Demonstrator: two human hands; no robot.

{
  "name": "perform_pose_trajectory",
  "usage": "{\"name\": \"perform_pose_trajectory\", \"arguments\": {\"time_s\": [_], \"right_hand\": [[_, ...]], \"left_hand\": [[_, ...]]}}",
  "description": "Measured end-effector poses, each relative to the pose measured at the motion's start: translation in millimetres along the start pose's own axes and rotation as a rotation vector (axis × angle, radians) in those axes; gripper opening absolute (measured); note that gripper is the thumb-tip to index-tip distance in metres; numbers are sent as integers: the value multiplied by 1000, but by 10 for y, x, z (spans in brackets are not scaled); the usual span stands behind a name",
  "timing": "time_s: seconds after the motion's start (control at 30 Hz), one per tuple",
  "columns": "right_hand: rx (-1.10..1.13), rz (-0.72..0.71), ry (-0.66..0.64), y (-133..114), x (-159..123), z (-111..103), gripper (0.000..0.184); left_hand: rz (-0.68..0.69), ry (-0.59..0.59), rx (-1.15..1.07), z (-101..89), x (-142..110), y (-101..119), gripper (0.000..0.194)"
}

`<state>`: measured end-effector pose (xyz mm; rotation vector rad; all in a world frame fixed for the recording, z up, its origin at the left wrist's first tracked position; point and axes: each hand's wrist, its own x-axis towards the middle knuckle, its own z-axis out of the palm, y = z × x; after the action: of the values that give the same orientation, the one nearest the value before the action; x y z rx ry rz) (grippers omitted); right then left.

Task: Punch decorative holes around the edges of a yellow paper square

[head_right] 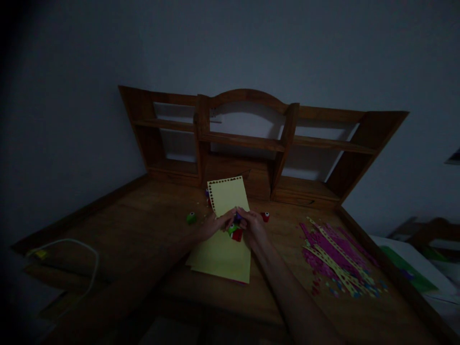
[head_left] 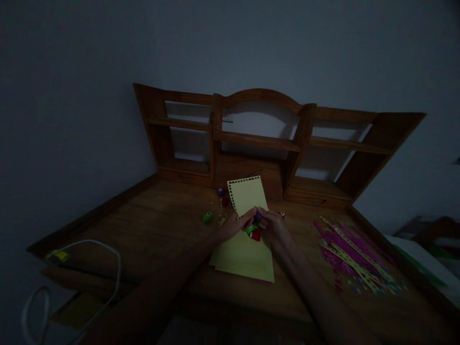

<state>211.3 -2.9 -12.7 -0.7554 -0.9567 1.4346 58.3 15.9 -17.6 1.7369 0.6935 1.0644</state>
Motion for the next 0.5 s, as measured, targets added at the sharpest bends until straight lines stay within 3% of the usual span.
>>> {"name": "perform_pose_trajectory", "arguments": {"time_s": [0.17,0.3,0.5], "right_hand": [[-7,16,30,-29,-9,20,34],[-31,14,25,-15,12,2,36],[-60,24,-59,-22,35,-26,35]], "left_hand": [[49,50,-20,21,-8,88,46],[3,56,-11,16,-19,107,47],[-9,55,-33,9,-15,93,48]]}}
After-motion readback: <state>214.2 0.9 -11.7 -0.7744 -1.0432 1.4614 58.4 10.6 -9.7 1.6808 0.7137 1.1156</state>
